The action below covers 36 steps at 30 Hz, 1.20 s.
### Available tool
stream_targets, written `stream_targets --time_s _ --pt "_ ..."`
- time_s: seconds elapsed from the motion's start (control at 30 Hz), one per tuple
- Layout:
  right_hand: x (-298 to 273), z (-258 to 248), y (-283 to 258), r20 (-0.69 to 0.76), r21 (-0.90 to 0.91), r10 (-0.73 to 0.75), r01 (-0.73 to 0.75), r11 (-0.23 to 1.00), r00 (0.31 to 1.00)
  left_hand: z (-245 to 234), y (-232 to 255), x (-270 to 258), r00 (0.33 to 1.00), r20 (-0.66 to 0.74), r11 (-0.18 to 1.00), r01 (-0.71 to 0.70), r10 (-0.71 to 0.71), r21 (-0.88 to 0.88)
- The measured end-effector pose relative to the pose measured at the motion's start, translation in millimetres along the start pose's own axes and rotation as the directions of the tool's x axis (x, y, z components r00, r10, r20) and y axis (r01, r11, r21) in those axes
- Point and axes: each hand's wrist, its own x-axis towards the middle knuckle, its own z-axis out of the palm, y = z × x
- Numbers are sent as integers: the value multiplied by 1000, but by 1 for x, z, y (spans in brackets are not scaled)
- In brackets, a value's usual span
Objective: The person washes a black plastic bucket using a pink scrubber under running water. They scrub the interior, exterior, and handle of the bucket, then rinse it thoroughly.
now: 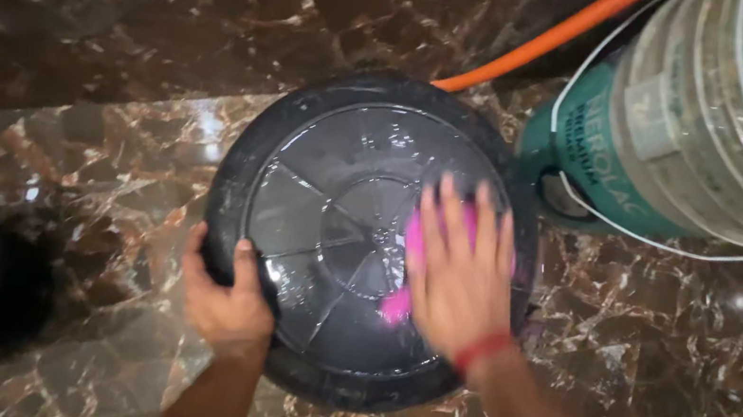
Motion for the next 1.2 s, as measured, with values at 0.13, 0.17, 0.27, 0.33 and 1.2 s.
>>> stream_targets --time_s 0.13,0.17,0.27,0.33,1.2 --pt "94 24 34 -13 40 34 -33 999 999 -4 -12 -1 997 40 995 -63 60 80" --pt "88 23 33 -22 51 33 -31 998 999 -4 -13 -1 997 41 995 -61 58 73" --pt "43 12 24 -4 60 50 -50 997 999 -4 -13 1 998 39 997 -55 52 58" --pt "-13 -2 10 77 37 74 -78 996 994 -1 -16 -2 999 28 997 -48 46 59" --pt "-14 7 -100 95 282 -334 296 913 938 8 -15 -5 989 -49 990 -142 143 16"
